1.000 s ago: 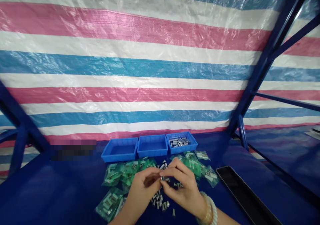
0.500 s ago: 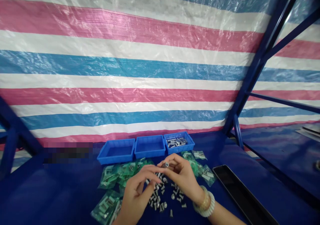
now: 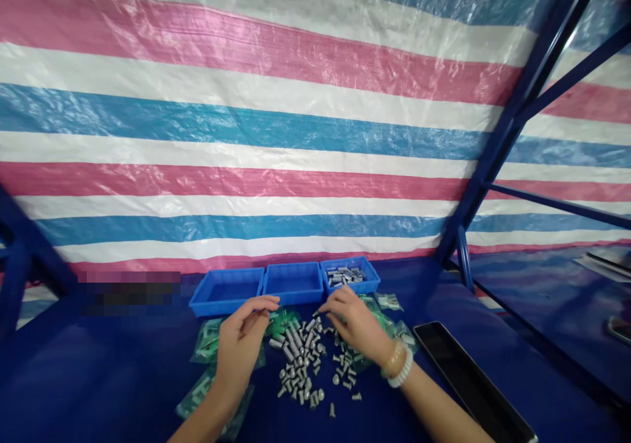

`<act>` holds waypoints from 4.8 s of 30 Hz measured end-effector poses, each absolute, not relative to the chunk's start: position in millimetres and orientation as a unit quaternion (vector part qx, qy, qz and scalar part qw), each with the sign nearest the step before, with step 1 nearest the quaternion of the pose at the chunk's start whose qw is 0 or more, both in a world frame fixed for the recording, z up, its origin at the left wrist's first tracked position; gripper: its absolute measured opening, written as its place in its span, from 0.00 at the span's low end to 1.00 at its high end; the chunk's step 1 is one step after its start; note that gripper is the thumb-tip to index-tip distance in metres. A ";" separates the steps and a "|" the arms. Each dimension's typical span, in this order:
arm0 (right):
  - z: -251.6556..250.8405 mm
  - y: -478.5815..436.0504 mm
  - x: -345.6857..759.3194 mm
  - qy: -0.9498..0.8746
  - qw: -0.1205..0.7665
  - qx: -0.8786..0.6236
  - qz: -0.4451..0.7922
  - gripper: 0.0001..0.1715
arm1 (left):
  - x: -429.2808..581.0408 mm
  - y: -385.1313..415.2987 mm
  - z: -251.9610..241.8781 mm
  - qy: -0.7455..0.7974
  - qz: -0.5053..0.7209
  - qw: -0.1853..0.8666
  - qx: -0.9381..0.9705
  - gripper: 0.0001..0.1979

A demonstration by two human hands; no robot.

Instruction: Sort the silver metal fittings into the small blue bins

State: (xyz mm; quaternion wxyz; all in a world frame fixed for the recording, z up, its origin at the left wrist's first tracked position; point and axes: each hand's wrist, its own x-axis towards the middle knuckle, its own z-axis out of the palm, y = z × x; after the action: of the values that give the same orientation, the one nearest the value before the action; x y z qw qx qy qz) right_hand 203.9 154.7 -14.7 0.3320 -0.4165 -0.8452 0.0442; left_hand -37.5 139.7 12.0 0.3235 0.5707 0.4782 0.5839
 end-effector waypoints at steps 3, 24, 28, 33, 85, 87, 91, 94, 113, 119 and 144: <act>-16.6 150.2 186.6 -0.885 0.256 -0.387 0.036 0.14 | -35.2 138.5 9.8 0.473 0.577 0.321 0.584 0.06; -15.1 151.8 177.3 -0.855 0.167 -0.491 0.015 0.09 | -20.1 133.5 6.4 0.452 0.543 0.318 0.633 0.08; -16.5 151.9 174.3 -0.851 0.179 -0.493 0.031 0.07 | -20.2 133.1 4.2 0.446 0.544 0.322 0.634 0.08; -18.3 152.4 177.6 -0.837 0.238 -0.487 0.072 0.06 | -21.6 133.3 0.8 0.446 0.540 0.317 0.639 0.08; -16.3 144.3 170.2 -0.903 0.223 -0.361 0.067 0.13 | -16.8 114.2 9.2 0.450 0.562 0.404 0.564 0.05; -16.7 144.5 169.3 -0.904 0.206 -0.367 0.070 0.11 | -16.2 114.6 8.9 0.453 0.561 0.405 0.562 0.05; -17.7 147.1 176.3 -0.897 0.194 -0.389 0.085 0.07 | -15.9 114.6 8.5 0.457 0.551 0.405 0.568 0.06; -18.0 147.2 178.9 -0.889 0.196 -0.403 0.097 0.05 | -16.2 115.4 7.6 0.454 0.547 0.405 0.575 0.06; -5.4 133.1 175.1 -0.759 0.413 -0.443 0.238 0.01 | -13.2 115.4 6.5 0.459 0.502 0.453 0.576 0.15; 8.8 115.1 168.6 -0.719 0.571 -0.345 0.195 0.05 | -4.4 104.4 7.4 0.412 0.452 0.577 0.541 0.18; -11.5 179.3 227.2 -0.655 0.546 -0.515 0.088 0.17 | -28.6 127.1 18.8 0.443 0.416 0.319 0.727 0.11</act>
State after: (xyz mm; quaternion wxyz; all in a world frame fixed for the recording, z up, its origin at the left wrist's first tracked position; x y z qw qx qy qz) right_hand 227.2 179.3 -11.5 0.5458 -0.5152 -0.6549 0.0884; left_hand -28.6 127.1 18.8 0.3188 0.7273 0.4431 0.4160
